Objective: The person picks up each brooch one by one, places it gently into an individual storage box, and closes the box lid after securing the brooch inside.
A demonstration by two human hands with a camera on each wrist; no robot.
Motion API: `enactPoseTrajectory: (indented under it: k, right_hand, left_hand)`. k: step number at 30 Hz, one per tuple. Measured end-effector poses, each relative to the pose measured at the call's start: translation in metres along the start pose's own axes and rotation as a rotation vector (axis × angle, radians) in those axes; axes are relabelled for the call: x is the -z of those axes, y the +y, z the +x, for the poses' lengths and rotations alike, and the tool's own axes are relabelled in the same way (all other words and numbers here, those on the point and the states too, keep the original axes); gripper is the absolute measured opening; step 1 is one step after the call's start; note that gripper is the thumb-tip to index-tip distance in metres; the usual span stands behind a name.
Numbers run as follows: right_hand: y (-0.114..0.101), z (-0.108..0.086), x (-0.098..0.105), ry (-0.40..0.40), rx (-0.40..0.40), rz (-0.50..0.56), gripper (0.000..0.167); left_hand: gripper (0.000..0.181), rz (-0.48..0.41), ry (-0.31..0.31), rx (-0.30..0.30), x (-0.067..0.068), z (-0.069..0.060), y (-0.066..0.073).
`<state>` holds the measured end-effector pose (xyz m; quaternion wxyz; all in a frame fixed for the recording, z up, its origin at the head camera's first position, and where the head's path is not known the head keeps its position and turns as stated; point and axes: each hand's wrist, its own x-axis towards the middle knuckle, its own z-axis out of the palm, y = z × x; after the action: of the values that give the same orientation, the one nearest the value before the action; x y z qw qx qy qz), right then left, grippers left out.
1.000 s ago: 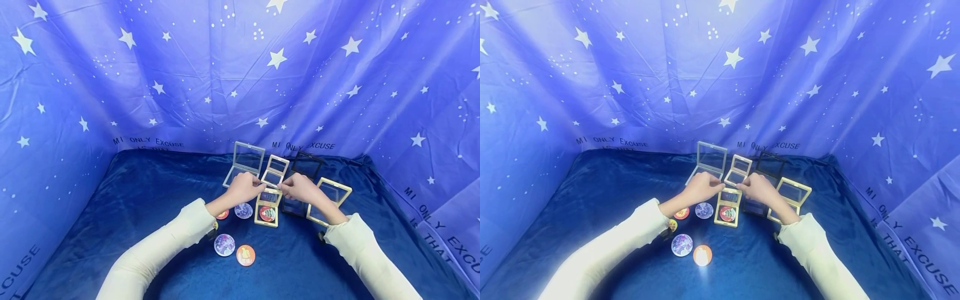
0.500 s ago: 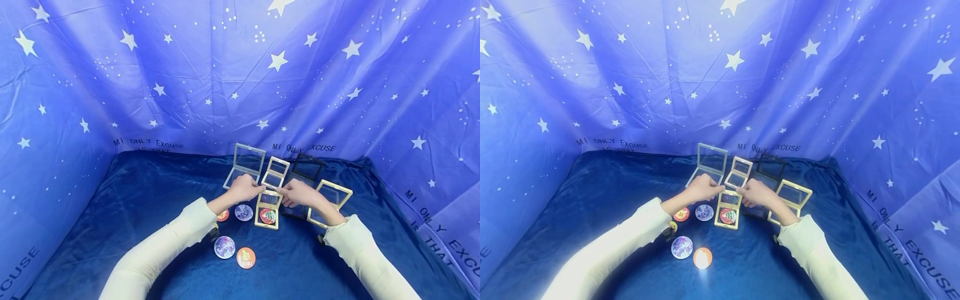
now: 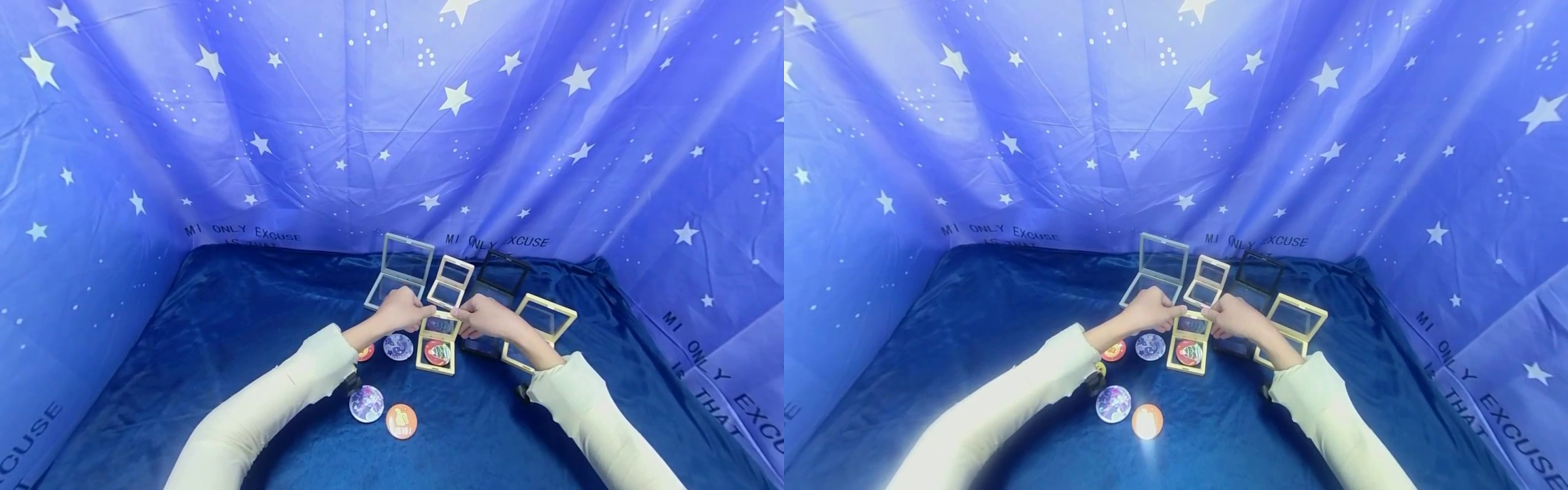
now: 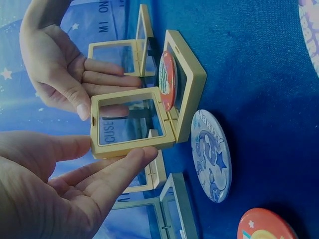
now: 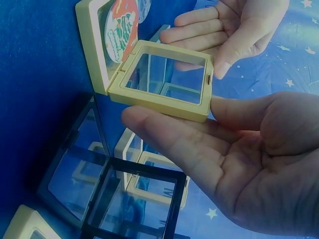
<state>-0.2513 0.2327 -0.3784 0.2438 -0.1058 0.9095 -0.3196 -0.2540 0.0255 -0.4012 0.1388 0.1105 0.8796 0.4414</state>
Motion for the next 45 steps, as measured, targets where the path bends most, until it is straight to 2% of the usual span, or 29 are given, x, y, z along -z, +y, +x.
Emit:
enactPoseTrajectory:
  k: [14,19,25,30,38,45]
  right_hand:
    - [0.001,0.002,-0.003,0.031,0.033,-0.024,0.037]
    - [0.003,0.001,-0.004,0.027,0.052,-0.045,0.035]
    - [0.005,-0.002,-0.003,0.006,0.073,-0.077,0.032]
    - [0.007,-0.003,-0.004,-0.001,0.085,-0.101,0.029]
    - [0.007,-0.01,-0.007,0.022,0.143,-0.163,0.027]
    - [0.007,-0.012,-0.014,0.048,0.156,-0.21,0.027]
  left_hand:
    - [0.035,0.031,0.02,-0.018,-0.001,-0.003,-0.002]
    - [0.038,0.036,-0.006,-0.046,0.001,-0.004,-0.006]
    - [0.036,0.074,-0.057,-0.123,0.004,-0.005,-0.012]
    - [0.03,0.092,-0.074,-0.172,0.004,-0.008,-0.015]
    - [0.024,0.078,-0.078,-0.196,0.003,-0.014,-0.018]
    - [0.023,0.083,-0.074,-0.202,0.001,-0.015,-0.02]
